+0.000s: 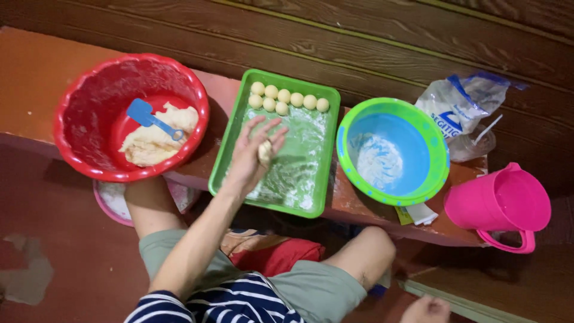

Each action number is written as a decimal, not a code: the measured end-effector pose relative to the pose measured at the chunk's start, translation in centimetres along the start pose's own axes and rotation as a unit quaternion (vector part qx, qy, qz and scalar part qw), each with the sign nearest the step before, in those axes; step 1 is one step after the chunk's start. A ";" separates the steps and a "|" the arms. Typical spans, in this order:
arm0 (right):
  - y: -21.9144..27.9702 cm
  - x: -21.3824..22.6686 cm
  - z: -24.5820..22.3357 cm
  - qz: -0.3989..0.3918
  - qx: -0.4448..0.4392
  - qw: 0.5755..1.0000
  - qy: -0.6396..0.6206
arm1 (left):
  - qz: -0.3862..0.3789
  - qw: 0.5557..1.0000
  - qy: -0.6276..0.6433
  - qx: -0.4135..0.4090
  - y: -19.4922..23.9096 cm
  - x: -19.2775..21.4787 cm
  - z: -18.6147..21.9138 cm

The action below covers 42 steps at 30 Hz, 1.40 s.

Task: The person sits on the floor and rolls small pieces of dough into balls using their hands. They place the finished dough balls onto a green tray that already contains several others. A red bowl containing the main dough mass and a blue bowl with flour are positioned nearby.

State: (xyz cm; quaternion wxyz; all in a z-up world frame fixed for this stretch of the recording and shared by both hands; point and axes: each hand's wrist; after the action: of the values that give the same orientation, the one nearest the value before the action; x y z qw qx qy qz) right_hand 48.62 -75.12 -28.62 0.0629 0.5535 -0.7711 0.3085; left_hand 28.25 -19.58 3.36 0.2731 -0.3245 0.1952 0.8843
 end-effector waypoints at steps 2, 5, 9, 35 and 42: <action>1.5 -5.1 -16.9 -0.029 0.024 0.990 -0.133 | -0.056 0.997 -0.037 -0.040 0.0 -0.2 -1.5; 4.2 -7.8 -37.8 -0.151 0.091 0.922 -0.345 | -0.140 0.977 -0.136 -0.080 2.2 -1.9 -2.0; 7.4 -16.3 -48.6 -0.363 0.103 0.813 -0.444 | -0.238 0.944 -0.189 -0.126 4.0 -2.3 -5.5; 13.0 -18.0 -58.7 -0.446 0.013 0.757 -0.478 | -0.162 0.916 -0.340 -0.138 5.9 0.3 0.0; 17.2 -14.2 -57.4 -0.482 -0.012 0.713 -0.509 | -0.173 0.899 -0.351 -0.198 1.2 0.1 2.3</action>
State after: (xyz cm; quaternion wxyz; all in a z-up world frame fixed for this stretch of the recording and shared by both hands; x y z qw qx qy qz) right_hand 24.65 -28.85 4.16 -0.1925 0.9224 -0.3190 -0.1015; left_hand 26.39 -19.24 5.12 0.4030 -0.0688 -0.1516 0.8999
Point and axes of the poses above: each hand's wrist, its own y-axis away from the middle knuckle, its own x-axis out of the back of the hand, z = x × y, and after that the axes turned 13 degrees about -y, right-handed
